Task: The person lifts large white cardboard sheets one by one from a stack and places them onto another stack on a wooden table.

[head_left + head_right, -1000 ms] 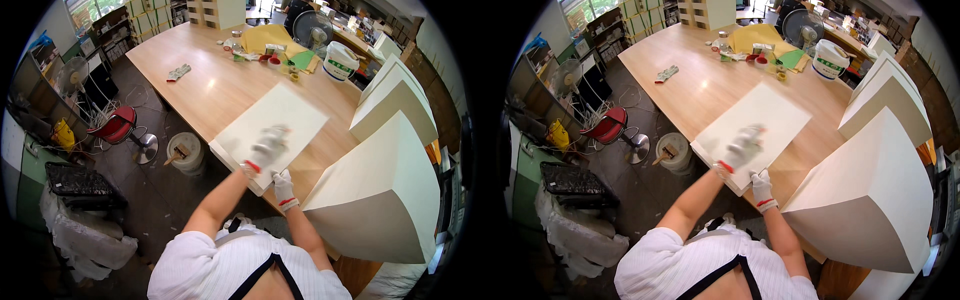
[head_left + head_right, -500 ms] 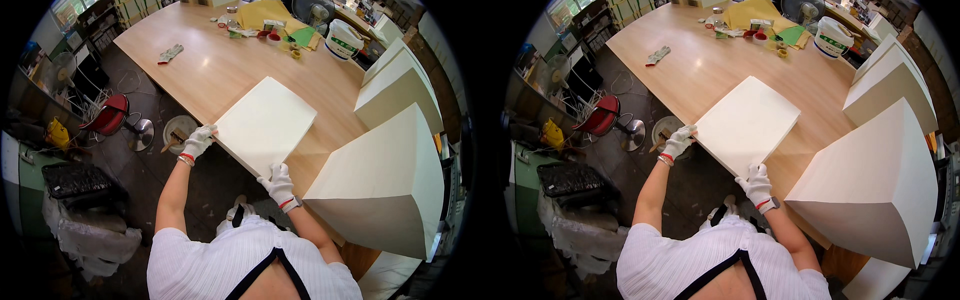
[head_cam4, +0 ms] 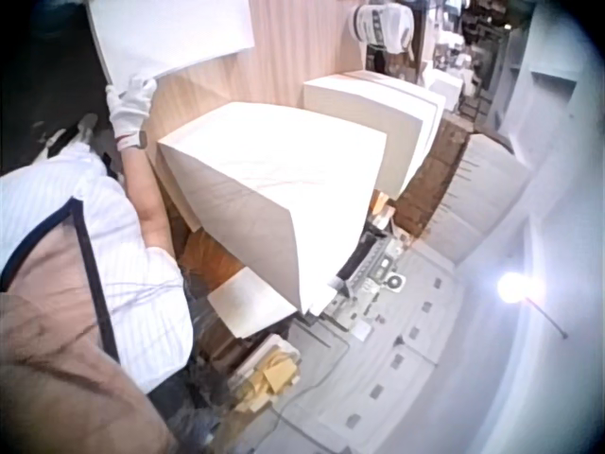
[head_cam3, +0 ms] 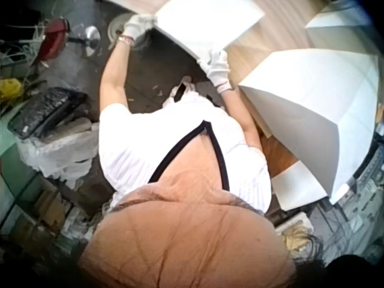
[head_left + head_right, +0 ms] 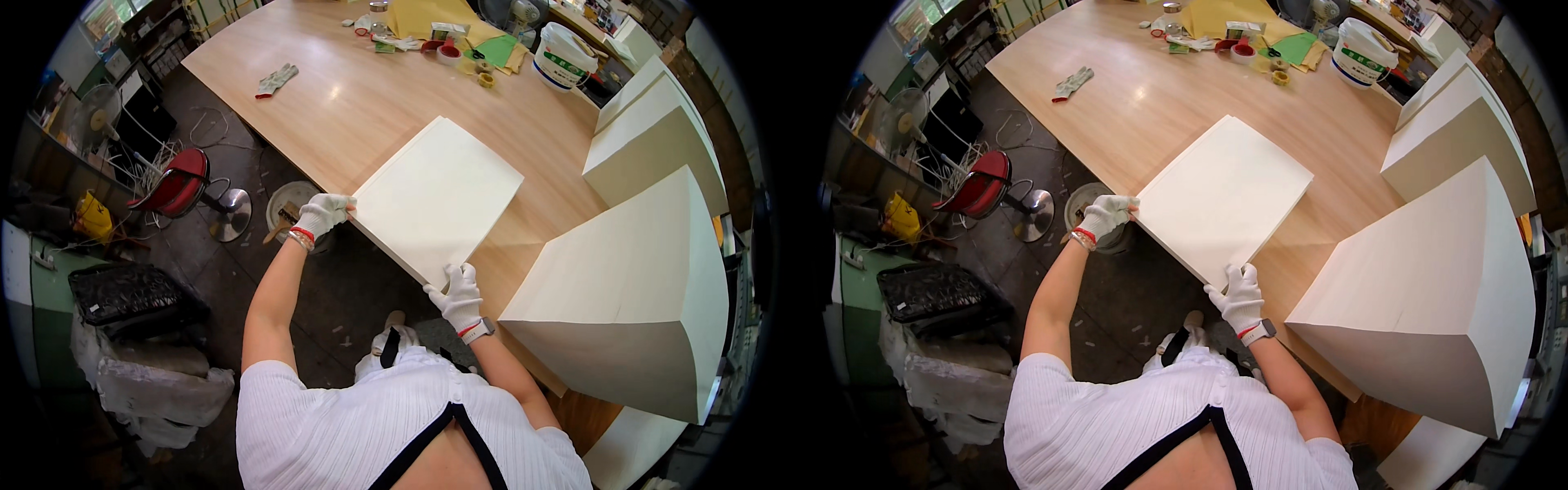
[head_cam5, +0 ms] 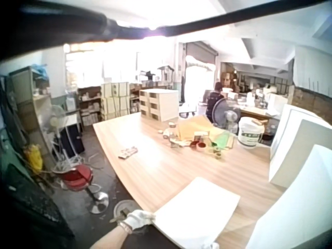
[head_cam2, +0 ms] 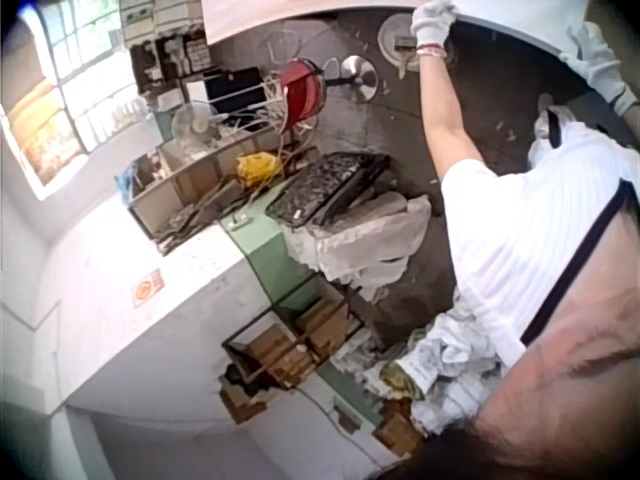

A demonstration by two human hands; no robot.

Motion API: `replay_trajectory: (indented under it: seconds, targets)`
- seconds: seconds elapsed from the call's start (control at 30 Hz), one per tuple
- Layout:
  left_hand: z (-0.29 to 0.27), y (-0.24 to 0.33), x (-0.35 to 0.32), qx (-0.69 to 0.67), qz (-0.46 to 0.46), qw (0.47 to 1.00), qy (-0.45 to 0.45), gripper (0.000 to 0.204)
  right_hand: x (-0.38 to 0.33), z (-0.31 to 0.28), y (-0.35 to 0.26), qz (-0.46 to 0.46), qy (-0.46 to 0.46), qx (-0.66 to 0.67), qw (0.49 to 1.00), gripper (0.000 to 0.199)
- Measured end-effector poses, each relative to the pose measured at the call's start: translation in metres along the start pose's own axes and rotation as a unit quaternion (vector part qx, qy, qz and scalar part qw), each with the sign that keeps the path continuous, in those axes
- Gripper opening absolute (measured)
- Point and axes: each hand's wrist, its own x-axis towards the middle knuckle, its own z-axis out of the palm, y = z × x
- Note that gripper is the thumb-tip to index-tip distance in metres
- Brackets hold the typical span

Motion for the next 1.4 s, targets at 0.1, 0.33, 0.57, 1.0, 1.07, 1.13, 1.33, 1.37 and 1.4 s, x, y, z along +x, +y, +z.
replay_trajectory:
  seconds: [0.1,0.33,0.57,1.0,1.07,1.13,1.33,1.37,1.4]
  targets:
    - [-0.002,-0.004,-0.002,0.073,0.056,0.996,-0.007,0.023,-0.001,0.0,0.0,0.002,-0.002,0.006,1.0,0.063]
    - [-0.006,-0.028,0.002,0.097,0.098,0.99,0.007,0.028,-0.007,-0.043,-0.004,-0.009,-0.096,0.002,0.995,0.062]
    - [-0.014,0.094,0.015,0.154,0.063,0.976,0.138,0.036,-0.082,-0.317,-0.023,-0.096,0.174,0.156,0.968,0.013]
    - [0.283,0.546,-0.124,0.237,0.764,0.541,-0.258,0.032,-0.213,-0.507,0.082,0.304,0.451,-0.107,0.832,0.022]
    - [0.316,0.564,-0.153,0.306,0.727,0.535,-0.303,0.033,-0.23,-0.51,0.084,0.176,0.52,-0.16,0.82,0.02]
    - [0.341,0.575,-0.168,0.337,0.733,0.514,-0.292,0.029,-0.223,-0.514,0.071,0.005,0.537,-0.335,0.774,0.02]
    - [0.427,0.581,-0.186,0.564,0.537,0.533,-0.331,0.022,-0.207,-0.506,0.069,0.079,0.486,-0.162,0.855,0.019]
    - [0.438,0.579,-0.192,0.562,0.541,0.541,-0.314,0.022,-0.21,-0.505,0.072,0.106,0.51,-0.143,0.842,0.021]
    - [0.446,0.573,-0.198,0.56,0.545,0.549,-0.297,0.023,-0.212,-0.506,0.075,0.132,0.533,-0.123,0.827,0.022]
